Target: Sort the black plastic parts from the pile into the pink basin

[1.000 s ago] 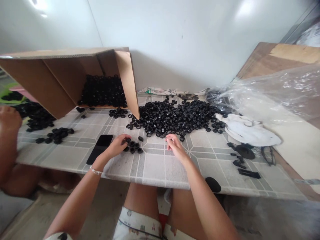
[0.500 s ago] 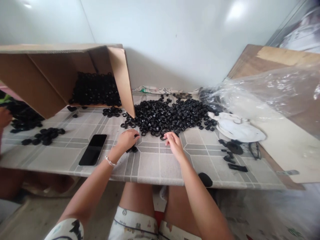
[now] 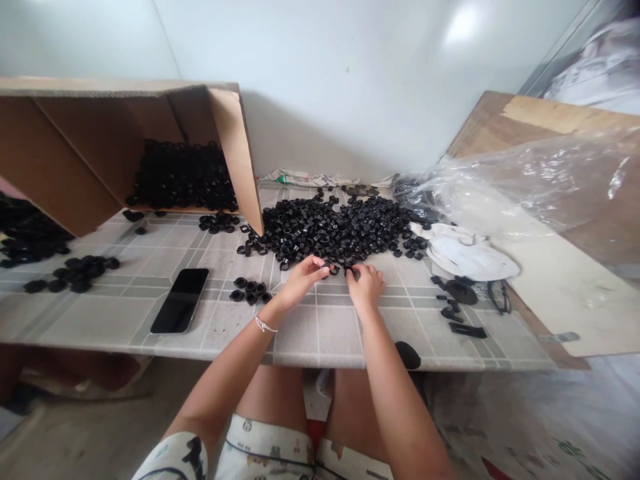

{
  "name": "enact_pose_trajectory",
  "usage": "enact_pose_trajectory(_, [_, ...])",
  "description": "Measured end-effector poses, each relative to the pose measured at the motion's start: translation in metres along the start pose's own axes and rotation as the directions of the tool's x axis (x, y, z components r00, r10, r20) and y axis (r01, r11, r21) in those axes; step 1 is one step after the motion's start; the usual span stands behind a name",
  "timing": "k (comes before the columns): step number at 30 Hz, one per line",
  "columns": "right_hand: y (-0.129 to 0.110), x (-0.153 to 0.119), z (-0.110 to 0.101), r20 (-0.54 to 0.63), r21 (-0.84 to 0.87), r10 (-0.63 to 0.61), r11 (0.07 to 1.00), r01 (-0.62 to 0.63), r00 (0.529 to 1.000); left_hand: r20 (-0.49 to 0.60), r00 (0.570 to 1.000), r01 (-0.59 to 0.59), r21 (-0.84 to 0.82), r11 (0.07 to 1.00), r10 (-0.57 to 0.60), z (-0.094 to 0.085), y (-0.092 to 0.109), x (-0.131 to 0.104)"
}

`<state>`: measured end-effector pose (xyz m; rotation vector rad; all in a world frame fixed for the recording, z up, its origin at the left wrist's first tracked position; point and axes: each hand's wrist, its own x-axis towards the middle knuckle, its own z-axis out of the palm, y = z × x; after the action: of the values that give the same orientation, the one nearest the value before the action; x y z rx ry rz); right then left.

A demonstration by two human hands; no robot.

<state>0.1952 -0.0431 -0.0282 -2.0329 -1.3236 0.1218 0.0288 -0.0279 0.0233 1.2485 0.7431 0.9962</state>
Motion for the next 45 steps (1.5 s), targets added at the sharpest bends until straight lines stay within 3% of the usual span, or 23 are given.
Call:
enact_pose_trajectory(5, [0.003,0.003,0.0,0.025,0.026,-0.008,1.0,0.008,1.0,0.032,0.996,0.093,-0.34,0.936,-0.088,-0.002,-0.003,-0.008])
enact_pose_trajectory(13, [0.004,0.003,0.002,0.033,0.058,-0.002,0.998,0.0,0.999,0.065,0.979,0.201,-0.467,0.861,-0.194,0.001,-0.003,-0.009])
enact_pose_trajectory(18, [-0.001,-0.004,0.005,0.025,0.004,-0.088,0.996,0.088,0.996,0.021,0.975,0.196,-0.547,0.814,-0.221,-0.007,-0.007,-0.006])
enact_pose_trajectory(22, [0.005,0.001,0.01,-0.036,0.207,-0.136,0.968,0.14,0.99,-0.042,0.963,0.197,-0.562,0.803,-0.266,-0.01,-0.009,-0.003])
enact_pose_trajectory(26, [0.015,0.02,0.011,-0.109,0.334,-0.004,0.942,0.041,0.994,-0.064,0.953,0.216,-0.535,0.816,-0.295,-0.009,-0.01,-0.001])
enact_pose_trajectory(32, [0.012,0.042,0.01,0.085,0.21,-0.135,0.971,0.115,0.987,-0.007,0.954,0.248,-0.542,0.803,-0.299,-0.008,-0.011,-0.001])
enact_pose_trajectory(38, [0.013,0.046,0.008,0.1,0.306,-0.094,0.95,0.059,0.991,-0.009,0.961,0.225,-0.558,0.799,-0.277,-0.01,-0.01,-0.002])
enact_pose_trajectory(40, [0.012,0.044,0.004,0.063,0.397,-0.012,0.918,-0.014,0.998,-0.003,0.964,0.218,-0.557,0.802,-0.265,-0.01,-0.01,-0.003])
enact_pose_trajectory(42, [0.005,0.039,0.0,0.014,0.559,0.083,0.825,-0.077,0.996,-0.005,0.968,0.207,-0.556,0.805,-0.252,-0.009,-0.01,-0.003])
enact_pose_trajectory(45, [-0.014,0.024,-0.004,0.085,0.834,0.067,0.542,-0.108,0.994,-0.025,0.974,0.174,-0.542,0.822,-0.223,-0.007,-0.011,-0.004])
